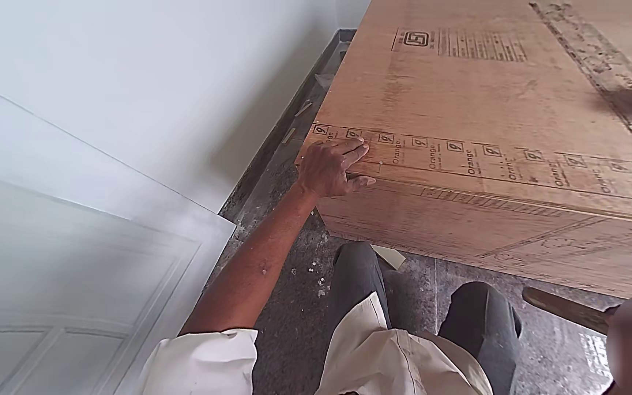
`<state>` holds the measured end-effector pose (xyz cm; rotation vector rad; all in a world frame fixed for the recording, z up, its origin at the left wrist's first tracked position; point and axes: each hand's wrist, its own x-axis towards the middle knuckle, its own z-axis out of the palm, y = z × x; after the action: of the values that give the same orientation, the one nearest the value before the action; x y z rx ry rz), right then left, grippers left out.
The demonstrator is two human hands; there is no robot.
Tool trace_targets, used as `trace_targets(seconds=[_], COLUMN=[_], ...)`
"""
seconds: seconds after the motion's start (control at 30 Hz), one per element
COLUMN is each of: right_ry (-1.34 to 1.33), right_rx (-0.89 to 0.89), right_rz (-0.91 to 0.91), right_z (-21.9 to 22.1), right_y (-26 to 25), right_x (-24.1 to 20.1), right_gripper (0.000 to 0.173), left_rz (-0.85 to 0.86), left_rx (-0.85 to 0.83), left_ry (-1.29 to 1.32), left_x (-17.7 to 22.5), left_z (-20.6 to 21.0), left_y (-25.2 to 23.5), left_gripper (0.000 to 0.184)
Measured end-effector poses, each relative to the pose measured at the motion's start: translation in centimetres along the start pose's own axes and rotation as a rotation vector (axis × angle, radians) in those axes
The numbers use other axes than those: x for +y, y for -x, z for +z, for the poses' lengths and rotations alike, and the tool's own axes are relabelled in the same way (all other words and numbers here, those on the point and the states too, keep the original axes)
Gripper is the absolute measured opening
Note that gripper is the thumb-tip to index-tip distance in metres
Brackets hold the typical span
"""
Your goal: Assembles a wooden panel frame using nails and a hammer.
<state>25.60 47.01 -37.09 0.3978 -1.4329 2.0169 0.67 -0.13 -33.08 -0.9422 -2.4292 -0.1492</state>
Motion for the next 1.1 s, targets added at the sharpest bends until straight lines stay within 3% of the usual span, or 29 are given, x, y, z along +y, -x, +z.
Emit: trace_targets(seconds=[0.27, 0.5, 0.67, 0.83, 1.0, 1.1], right_ry=[0.191, 0.439, 0.387, 0.366, 0.290, 0.506], right_rx=[0.054, 0.228, 0.107, -0.096, -0.338, -0.358], right_rz=[0.174, 0.344, 0.488, 0.386, 0.288, 0.324], right_z=[2.1, 6.1, 7.2, 9.2, 12.8, 14.2], right_y=[1.1, 2.7, 3.2, -1.1, -6.5, -7.1], right_x=[2.5, 5.2, 6.3, 4.1, 2.6, 2.8], right_gripper=[0.019, 0.019, 0.025, 0.024, 0.066, 0.054], left_rz=[-0.079, -0.103, -0.092, -0.118, -0.120, -0.146], left_rx=[0.053, 0.009, 0.008, -0.009, -0.010, -0.033], left_ry=[0.018, -0.018, -0.012, 0.006, -0.061, -0.092], left_x=[0.4, 0.6, 0.7, 0.5, 0.7, 0.8], left_z=[0.1, -0.2, -0.2, -0.2, 0.0, -0.2], left_y=[-0.1, -0.2, -0.1, -0.2, -0.1, -0.3], left_gripper=[0.079, 0.085, 0.084, 0.086, 0.094, 0.106])
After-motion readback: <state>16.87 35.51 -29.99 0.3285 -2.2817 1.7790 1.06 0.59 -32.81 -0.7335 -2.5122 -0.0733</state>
